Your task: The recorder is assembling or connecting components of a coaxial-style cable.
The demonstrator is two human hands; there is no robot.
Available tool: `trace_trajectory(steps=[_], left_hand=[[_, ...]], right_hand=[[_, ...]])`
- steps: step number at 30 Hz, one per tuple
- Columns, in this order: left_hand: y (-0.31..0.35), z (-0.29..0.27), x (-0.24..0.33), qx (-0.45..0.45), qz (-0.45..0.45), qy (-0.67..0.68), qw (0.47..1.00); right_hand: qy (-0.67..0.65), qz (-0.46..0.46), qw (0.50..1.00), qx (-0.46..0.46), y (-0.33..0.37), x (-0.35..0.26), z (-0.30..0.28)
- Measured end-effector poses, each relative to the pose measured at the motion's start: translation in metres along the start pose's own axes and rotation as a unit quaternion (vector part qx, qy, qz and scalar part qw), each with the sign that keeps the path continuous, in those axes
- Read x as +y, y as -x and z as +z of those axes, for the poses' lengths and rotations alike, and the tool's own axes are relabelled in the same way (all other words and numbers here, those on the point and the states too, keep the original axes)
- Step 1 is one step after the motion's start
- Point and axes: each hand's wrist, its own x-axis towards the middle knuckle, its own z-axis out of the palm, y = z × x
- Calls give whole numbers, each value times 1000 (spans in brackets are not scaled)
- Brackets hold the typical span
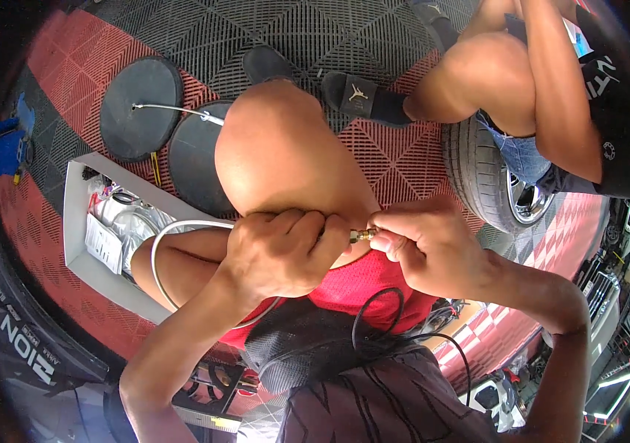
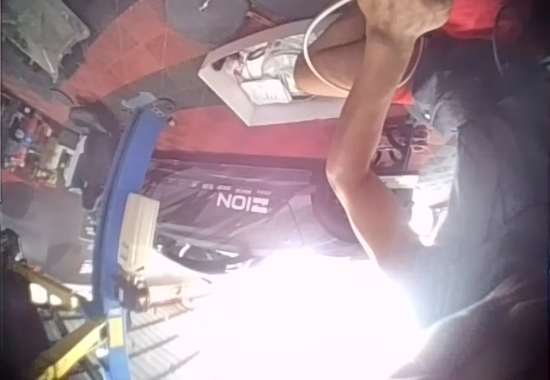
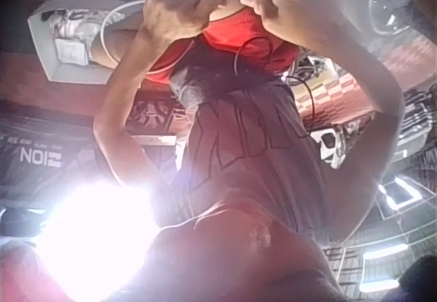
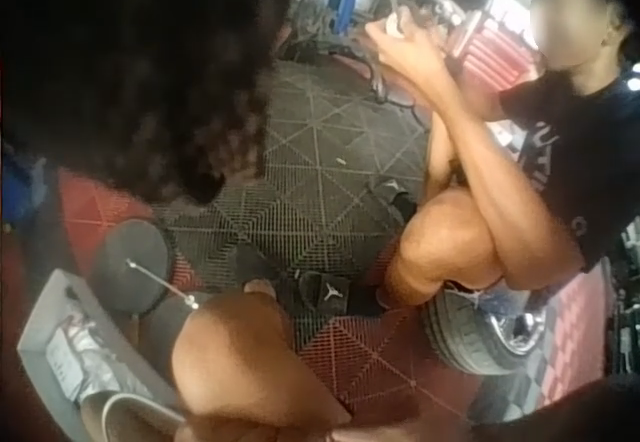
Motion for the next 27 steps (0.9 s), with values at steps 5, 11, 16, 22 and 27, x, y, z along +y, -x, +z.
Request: trace_trajectory(steps=[5,11,16,22,27], left_hand=[[-1,2,1,-11,5,-4,1000],[-6,2,2,-13,19,16,1000],[-8,2,1,-17,23,14,1000],[-8,1,-1,-15,22,14,1000],[-9,-2,-4,-35,11,60,998]], right_hand=[[-2,6,1000,-18,0,0,-4],[-193,200,942,-191,-12,6,-24],[-514,460,688,-226,-22,11,-25],[-353,416,801,-248,-23,-1,-33],[-97,169,971,-135,-13,-10,-23]])
